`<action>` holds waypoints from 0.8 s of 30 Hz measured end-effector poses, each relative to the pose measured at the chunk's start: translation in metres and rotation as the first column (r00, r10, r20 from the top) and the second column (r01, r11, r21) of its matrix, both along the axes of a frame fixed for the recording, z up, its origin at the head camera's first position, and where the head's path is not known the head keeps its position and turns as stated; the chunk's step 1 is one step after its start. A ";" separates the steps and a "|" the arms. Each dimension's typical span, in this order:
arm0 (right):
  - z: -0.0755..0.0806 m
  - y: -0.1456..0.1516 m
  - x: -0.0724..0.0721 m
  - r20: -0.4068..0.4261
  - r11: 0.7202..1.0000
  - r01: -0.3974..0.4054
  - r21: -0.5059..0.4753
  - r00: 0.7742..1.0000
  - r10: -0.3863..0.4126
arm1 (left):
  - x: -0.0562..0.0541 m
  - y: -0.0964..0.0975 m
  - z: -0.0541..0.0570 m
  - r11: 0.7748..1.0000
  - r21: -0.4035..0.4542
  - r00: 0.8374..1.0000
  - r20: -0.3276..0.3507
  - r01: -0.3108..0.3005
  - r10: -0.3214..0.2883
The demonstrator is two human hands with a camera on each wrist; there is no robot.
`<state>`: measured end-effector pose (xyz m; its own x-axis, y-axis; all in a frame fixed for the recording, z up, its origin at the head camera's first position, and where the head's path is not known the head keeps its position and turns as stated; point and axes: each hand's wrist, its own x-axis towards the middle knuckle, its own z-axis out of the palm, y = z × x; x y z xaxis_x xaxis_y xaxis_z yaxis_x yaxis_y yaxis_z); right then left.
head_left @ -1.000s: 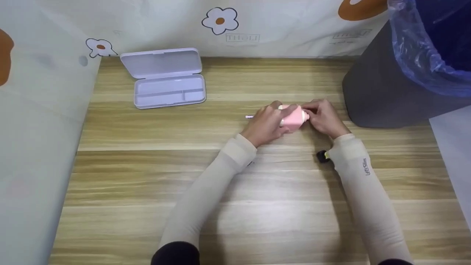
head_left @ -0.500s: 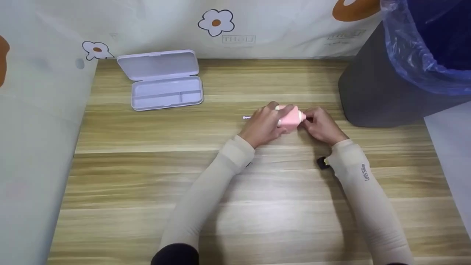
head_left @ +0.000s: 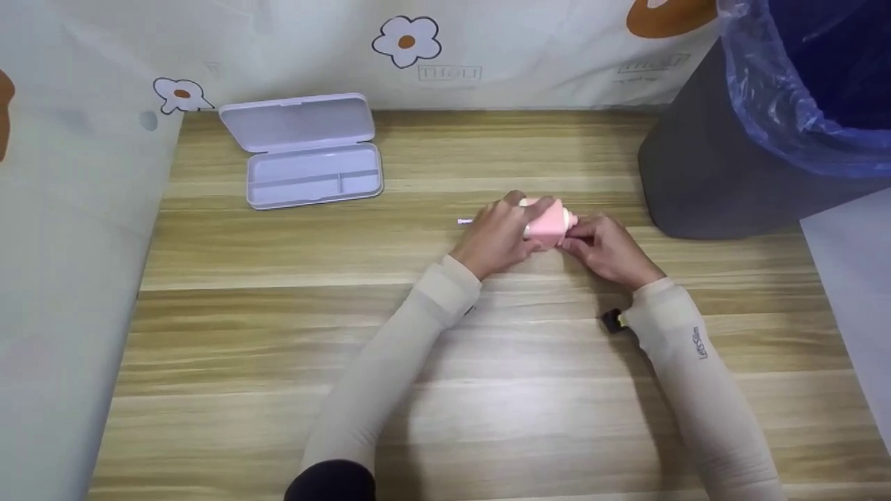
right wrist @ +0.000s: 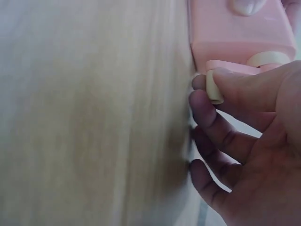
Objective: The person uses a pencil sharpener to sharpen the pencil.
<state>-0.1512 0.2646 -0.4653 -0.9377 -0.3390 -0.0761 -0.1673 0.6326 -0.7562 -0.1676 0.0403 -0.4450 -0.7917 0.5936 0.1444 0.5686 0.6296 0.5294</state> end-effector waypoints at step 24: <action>0.058 0.008 0.018 -0.200 1.000 -0.001 -0.004 0.980 0.000 | 0.001 0.001 0.000 1.000 -0.025 1.000 -0.006 -0.010 0.010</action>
